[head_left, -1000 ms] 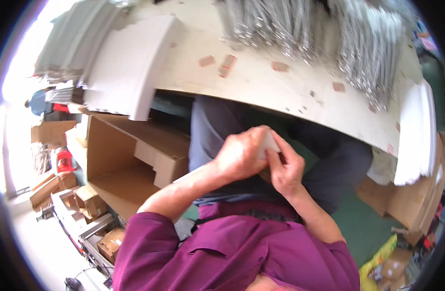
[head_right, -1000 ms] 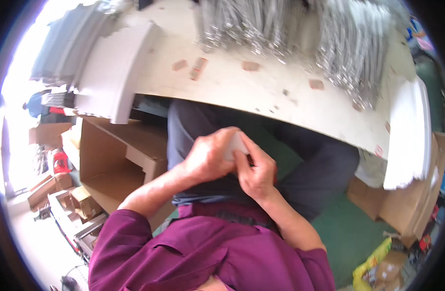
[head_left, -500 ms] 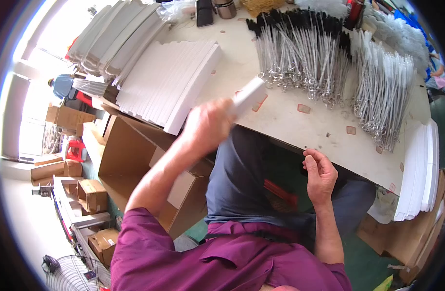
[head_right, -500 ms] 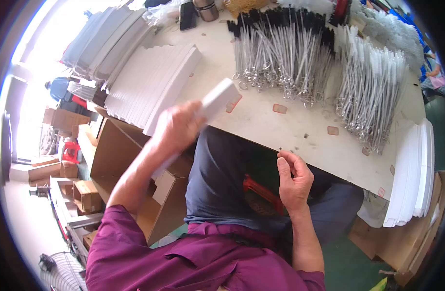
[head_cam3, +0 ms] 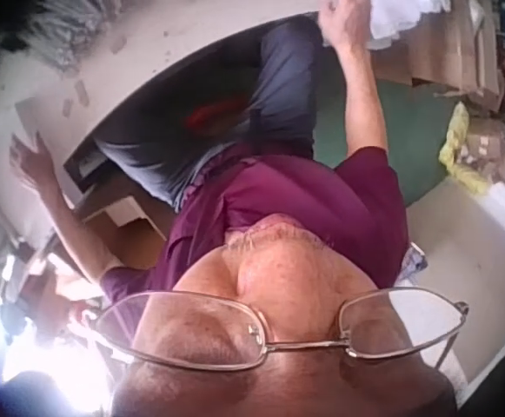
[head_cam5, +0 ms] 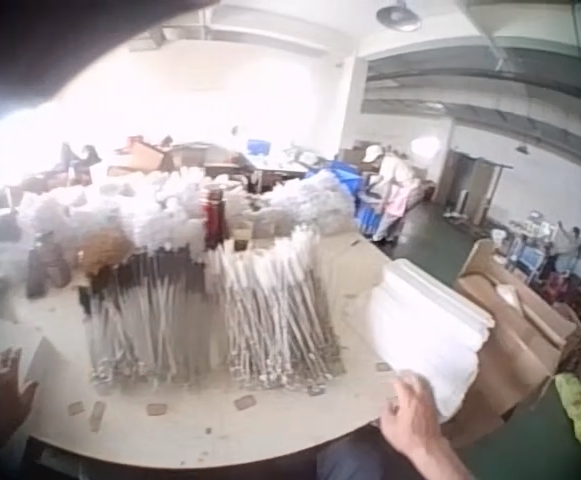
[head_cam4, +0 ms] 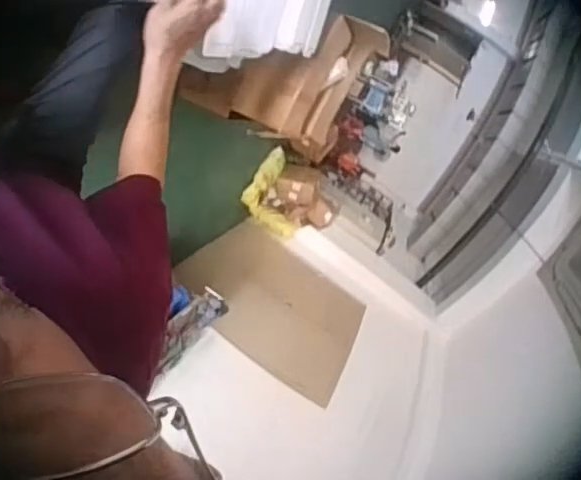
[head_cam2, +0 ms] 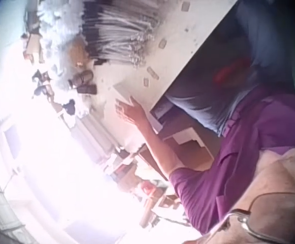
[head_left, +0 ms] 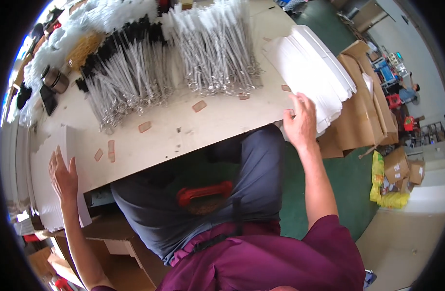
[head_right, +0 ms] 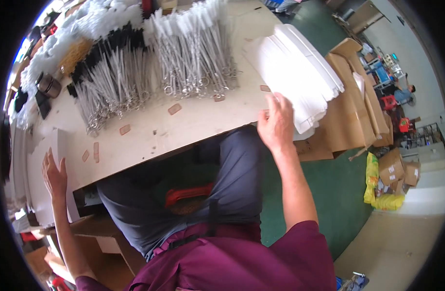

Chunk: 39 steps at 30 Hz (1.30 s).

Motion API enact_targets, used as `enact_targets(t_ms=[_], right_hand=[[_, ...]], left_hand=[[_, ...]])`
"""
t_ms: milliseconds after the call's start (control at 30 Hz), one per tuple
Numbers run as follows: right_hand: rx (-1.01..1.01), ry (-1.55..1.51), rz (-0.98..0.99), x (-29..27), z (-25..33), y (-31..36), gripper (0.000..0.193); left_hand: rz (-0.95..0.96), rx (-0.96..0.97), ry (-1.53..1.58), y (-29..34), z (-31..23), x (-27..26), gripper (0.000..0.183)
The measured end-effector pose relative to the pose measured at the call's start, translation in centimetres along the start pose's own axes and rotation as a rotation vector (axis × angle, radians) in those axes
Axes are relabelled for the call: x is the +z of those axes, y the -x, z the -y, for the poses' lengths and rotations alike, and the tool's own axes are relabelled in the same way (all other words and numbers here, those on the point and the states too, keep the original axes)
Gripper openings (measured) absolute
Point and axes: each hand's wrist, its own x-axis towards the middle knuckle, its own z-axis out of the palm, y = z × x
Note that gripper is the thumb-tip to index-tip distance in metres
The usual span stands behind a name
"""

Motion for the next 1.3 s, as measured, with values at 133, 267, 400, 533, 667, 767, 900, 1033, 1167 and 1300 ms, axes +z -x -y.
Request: enact_targets(t_ms=[133,267,400,533,667,767,900,1033,1167,1300], right_hand=[[0.061,0.350,0.062,-1.8,-7.0,0.2,0.055],[0.126,0.344,0.171,-1.8,-9.3,1.2,0.059],[0.165,0.263,0.140,-2.0,-8.3,1.0,0.063],[0.263,0.167,0.111,-2.3,-8.2,0.4,0.065],[0.316,0.237,0.179,-3.3,-7.0,-0.5,0.070],[0.361,0.246,0.164,-3.7,-6.8,-0.5,0.069],[0.384,0.158,-0.023,-3.8,-7.9,-0.3,0.066],[0.470,-0.011,-0.150,-3.9,-7.5,-0.4,0.067],[-0.014,-0.507,-0.065,-4.5,0.1,-0.4,0.064],[-0.306,-0.570,0.247,-4.1,8.0,0.4,0.066]], left_hand=[[0.005,0.075,0.163,2.1,-5.3,-2.1,0.055],[0.123,0.148,0.399,3.8,-12.1,-4.1,0.051],[0.147,0.250,0.495,4.6,-15.9,-4.4,0.050],[0.195,0.262,0.541,4.9,-17.8,-4.2,0.047],[0.165,0.319,0.528,5.1,-18.8,-4.5,0.048],[0.173,0.312,0.565,5.2,-19.2,-4.8,0.048],[0.170,0.334,0.584,5.5,-19.6,-4.8,0.047],[0.175,0.339,0.640,5.3,-20.3,-5.6,0.049],[0.110,0.430,0.677,4.6,-22.9,-8.2,0.051],[0.015,0.641,0.685,3.1,-26.4,-11.6,0.073]])
